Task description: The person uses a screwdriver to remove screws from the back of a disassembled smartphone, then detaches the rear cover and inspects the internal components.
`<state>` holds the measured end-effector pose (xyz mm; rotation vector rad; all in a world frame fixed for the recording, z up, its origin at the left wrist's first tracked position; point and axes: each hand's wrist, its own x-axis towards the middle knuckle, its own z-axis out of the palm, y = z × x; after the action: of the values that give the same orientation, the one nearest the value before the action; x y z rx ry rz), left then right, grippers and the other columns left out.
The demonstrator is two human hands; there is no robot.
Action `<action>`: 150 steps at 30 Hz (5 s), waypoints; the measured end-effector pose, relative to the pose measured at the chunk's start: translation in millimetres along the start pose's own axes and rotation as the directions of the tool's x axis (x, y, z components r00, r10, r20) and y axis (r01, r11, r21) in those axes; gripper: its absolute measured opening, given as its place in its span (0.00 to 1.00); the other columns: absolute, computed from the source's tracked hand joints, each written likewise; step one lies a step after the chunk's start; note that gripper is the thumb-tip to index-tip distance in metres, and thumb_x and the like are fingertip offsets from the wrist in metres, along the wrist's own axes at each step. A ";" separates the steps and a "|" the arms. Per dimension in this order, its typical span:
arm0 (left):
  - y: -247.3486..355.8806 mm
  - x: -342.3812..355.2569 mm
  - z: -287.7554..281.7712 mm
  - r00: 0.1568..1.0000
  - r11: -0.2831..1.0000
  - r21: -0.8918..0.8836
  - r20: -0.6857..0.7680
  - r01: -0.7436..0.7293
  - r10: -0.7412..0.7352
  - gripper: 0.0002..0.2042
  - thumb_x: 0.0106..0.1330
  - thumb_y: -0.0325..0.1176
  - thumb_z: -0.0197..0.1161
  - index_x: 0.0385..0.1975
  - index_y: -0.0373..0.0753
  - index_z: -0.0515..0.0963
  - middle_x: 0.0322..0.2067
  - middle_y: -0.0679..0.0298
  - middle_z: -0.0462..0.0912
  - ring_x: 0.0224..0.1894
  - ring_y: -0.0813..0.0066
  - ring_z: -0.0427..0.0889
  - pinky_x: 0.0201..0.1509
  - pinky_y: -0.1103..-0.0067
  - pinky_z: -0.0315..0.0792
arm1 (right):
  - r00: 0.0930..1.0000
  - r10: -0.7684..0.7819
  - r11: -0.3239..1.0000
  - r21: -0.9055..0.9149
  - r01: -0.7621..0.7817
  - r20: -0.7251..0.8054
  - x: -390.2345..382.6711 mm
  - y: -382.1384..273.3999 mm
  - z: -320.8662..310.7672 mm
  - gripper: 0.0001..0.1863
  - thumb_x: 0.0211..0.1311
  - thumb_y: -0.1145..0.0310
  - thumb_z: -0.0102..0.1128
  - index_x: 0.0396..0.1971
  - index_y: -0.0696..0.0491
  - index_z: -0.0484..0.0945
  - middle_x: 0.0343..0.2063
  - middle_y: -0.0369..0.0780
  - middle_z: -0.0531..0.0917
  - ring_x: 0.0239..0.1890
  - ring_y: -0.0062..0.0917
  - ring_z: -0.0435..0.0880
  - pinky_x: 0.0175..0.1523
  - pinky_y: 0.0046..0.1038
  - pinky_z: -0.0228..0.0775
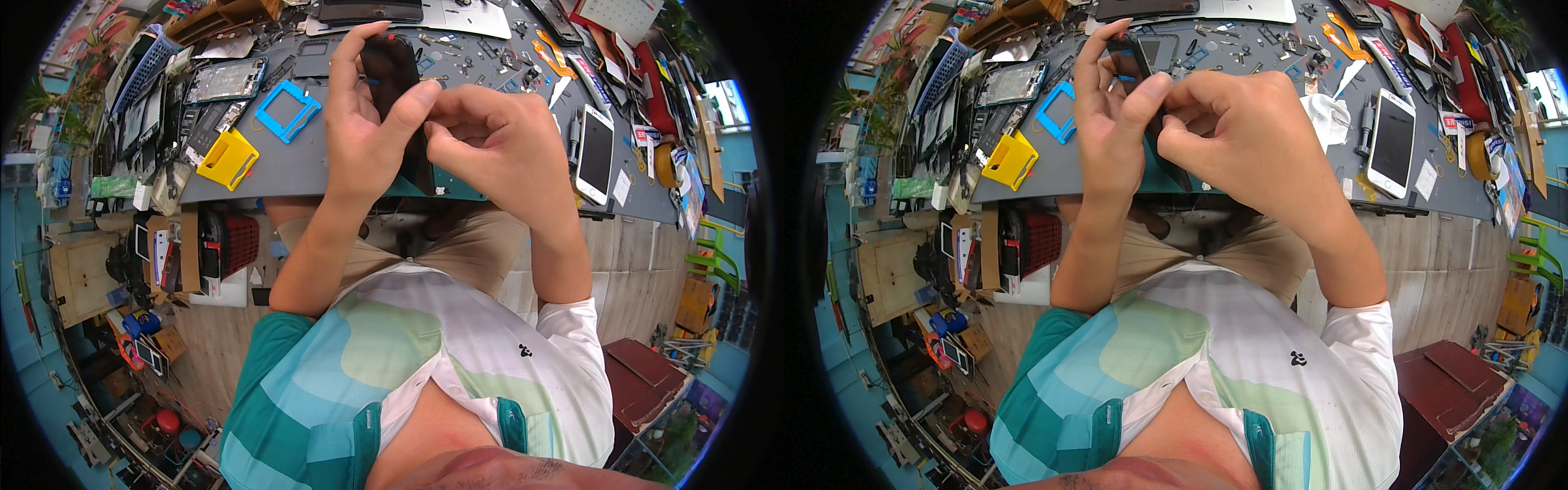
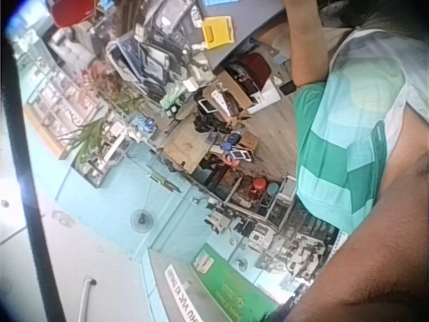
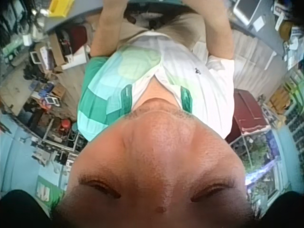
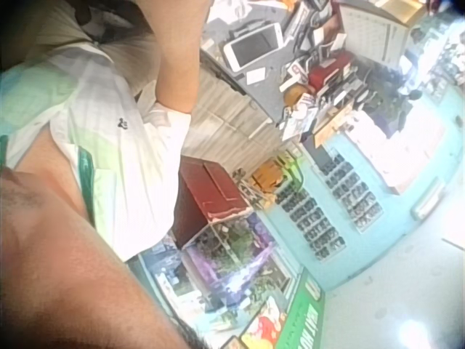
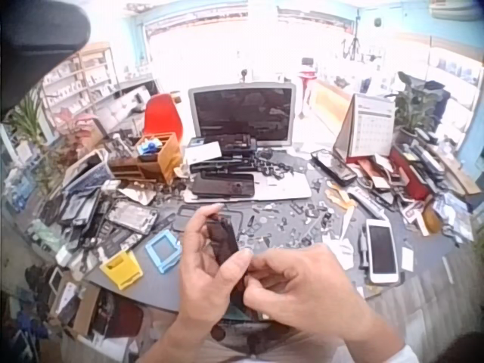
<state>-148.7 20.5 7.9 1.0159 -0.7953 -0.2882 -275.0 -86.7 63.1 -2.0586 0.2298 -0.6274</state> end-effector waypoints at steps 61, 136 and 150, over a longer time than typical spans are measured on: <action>-12.1 15.4 -14.2 0.945 0.963 0.197 0.232 0.185 -0.230 0.44 0.60 0.28 0.70 0.80 0.35 0.62 0.65 0.51 0.73 0.68 0.64 0.76 0.73 0.70 0.70 | 0.978 0.207 0.811 0.555 -0.185 0.025 -15.7 46.3 -6.3 0.30 0.68 0.80 0.67 0.70 0.66 0.75 0.52 0.47 0.91 0.47 0.22 0.92 0.54 0.24 0.86; 6.5 38.4 -2.4 0.630 0.691 0.603 0.728 -0.400 -0.270 0.57 0.39 0.31 0.67 0.82 0.46 0.58 0.63 0.47 0.77 0.58 0.37 0.81 0.70 0.61 0.73 | 0.891 0.379 0.703 0.548 -0.452 0.249 6.7 90.4 -58.9 0.17 0.57 0.72 0.69 0.45 0.64 0.89 0.34 0.37 0.89 0.35 0.19 0.88 0.46 0.28 0.87; 1.0 45.2 -7.0 0.628 0.800 0.534 0.730 -0.275 -0.271 0.56 0.44 0.29 0.69 0.83 0.44 0.58 0.72 0.50 0.73 0.71 0.50 0.76 0.77 0.65 0.66 | 0.889 0.408 0.709 0.540 -0.453 0.209 9.3 89.7 -56.0 0.22 0.61 0.69 0.68 0.54 0.65 0.86 0.36 0.38 0.89 0.36 0.20 0.89 0.46 0.26 0.86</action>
<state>-112.6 0.3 27.4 1.5224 -1.7939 -0.5122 -288.7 -180.5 15.3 -1.3588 0.4094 -0.2713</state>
